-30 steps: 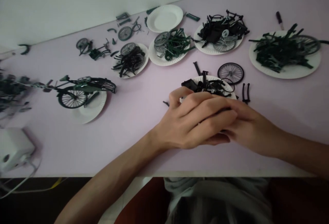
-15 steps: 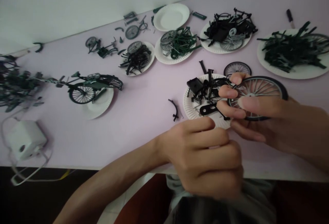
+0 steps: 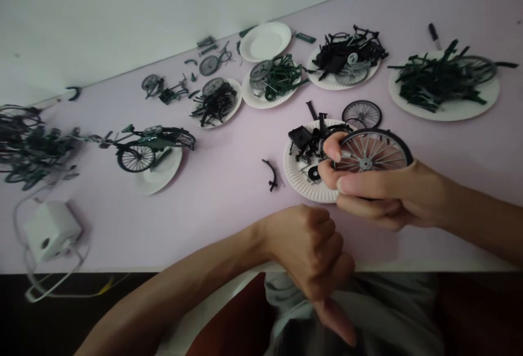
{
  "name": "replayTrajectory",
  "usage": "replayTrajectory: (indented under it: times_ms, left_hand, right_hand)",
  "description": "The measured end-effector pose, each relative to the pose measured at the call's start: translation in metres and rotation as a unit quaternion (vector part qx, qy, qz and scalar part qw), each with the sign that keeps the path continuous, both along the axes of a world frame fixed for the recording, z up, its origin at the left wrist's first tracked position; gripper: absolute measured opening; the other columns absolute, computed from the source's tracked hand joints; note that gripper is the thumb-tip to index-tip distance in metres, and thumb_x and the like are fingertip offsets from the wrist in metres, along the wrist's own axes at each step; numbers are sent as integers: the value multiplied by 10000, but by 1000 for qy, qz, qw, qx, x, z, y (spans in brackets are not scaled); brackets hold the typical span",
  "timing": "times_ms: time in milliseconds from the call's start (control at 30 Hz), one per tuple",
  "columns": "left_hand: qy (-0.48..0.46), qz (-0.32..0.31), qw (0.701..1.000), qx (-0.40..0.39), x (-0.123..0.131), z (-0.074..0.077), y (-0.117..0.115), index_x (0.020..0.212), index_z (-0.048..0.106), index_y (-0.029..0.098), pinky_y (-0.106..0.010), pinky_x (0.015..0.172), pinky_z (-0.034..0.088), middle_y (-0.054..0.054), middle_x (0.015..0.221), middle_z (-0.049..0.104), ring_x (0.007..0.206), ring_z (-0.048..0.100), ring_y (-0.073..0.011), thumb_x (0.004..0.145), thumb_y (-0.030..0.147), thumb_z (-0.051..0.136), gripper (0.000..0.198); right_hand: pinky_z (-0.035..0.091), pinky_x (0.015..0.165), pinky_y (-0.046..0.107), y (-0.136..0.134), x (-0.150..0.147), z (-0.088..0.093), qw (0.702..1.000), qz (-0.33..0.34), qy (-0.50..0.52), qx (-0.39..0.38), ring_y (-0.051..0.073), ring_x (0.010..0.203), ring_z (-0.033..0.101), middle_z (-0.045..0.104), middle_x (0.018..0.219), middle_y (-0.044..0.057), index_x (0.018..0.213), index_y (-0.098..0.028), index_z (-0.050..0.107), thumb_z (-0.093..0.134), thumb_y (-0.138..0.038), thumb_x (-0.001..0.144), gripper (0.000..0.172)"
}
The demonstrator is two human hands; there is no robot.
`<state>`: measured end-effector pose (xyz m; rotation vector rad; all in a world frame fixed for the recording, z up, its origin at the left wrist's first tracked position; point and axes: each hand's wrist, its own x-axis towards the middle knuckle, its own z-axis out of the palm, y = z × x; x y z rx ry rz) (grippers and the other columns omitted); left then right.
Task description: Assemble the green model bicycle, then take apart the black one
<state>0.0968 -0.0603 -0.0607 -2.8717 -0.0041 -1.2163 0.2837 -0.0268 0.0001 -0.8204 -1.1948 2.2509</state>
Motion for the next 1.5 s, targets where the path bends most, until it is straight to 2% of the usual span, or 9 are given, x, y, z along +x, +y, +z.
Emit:
replayTrajectory:
  times_ms: [200, 400, 567, 767, 867, 900, 967, 1133, 1500]
  left_hand:
    - [115, -82, 990, -18, 11, 0, -6, 514, 279, 254, -229, 400, 89, 107, 453, 150, 482, -12, -77, 954, 813, 305, 712]
    - [161, -82, 982, -50, 14, 7, -9, 490, 259, 248, -214, 368, 161, 110, 416, 147, 435, 12, -60, 924, 811, 423, 729]
    - [223, -96, 968, -65, 19, 15, -12, 509, 277, 235, -227, 377, 249, 101, 431, 181, 387, 102, -66, 926, 739, 525, 700]
    - [283, -130, 948, -60, 25, 28, -13, 501, 296, 224, -220, 355, 187, 103, 451, 133, 420, 48, -73, 881, 767, 577, 719]
    - [297, -144, 941, -77, 25, 28, -12, 506, 309, 220, -212, 365, 212, 105, 458, 146, 430, 31, -68, 903, 746, 566, 707]
    - [297, -147, 940, -83, 25, 26, -13, 507, 306, 219, -210, 369, 221, 106, 463, 150, 432, 26, -66, 917, 735, 555, 704]
    - [293, -143, 941, -93, 24, 22, -13, 506, 291, 218, -214, 381, 242, 106, 468, 148, 433, 22, -64, 948, 716, 516, 703]
    - [301, -129, 939, -104, 22, 18, -14, 519, 316, 224, -245, 419, 310, 101, 476, 157, 400, 114, -81, 988, 665, 467, 661]
    - [311, -135, 933, -119, 24, 24, -13, 504, 321, 214, -232, 390, 226, 99, 473, 154, 397, 115, -71, 1005, 716, 375, 712]
  right_hand:
    - [133, 334, 168, 8, 8, 0, 991, 14, 87, -96, 12, 400, 140, 380, 720, -96, 939, -284, 481, 715, -307, 920, 236]
    - [209, 404, 184, 28, 24, 21, 990, -126, 66, 14, 53, 471, 151, 207, 624, -83, 797, -232, 472, 654, -619, 861, 432]
    - [281, 385, 210, 44, 35, 14, 989, -85, 73, 100, 67, 439, 248, 251, 569, -85, 799, -239, 494, 662, -779, 798, 566]
    - [347, 428, 238, 53, 33, 11, 978, -127, 26, 163, 84, 474, 342, 353, 591, -69, 781, -232, 504, 667, -815, 768, 605]
    - [404, 454, 317, 58, 33, 1, 935, -171, -45, 307, 140, 515, 466, 492, 678, -20, 900, -243, 577, 363, -855, 886, 648]
    - [437, 488, 338, 59, 34, -3, 879, -202, -117, 415, 152, 552, 510, 576, 769, 11, 997, -248, 614, 224, -790, 962, 669]
    - [508, 711, 400, 62, 36, -10, 832, -211, -180, 481, 202, 769, 608, 657, 929, 44, 1159, -256, 678, 511, -624, 976, 444]
    - [466, 1002, 469, 71, 45, -17, 644, -92, -400, 646, 300, 1163, 637, 679, 1261, 152, 1399, -197, 593, 415, -374, 1081, 405]
    - [471, 992, 467, 78, 47, -29, 688, -39, -366, 626, 287, 1098, 620, 686, 1166, 118, 1121, -235, 687, 498, -387, 1034, 258]
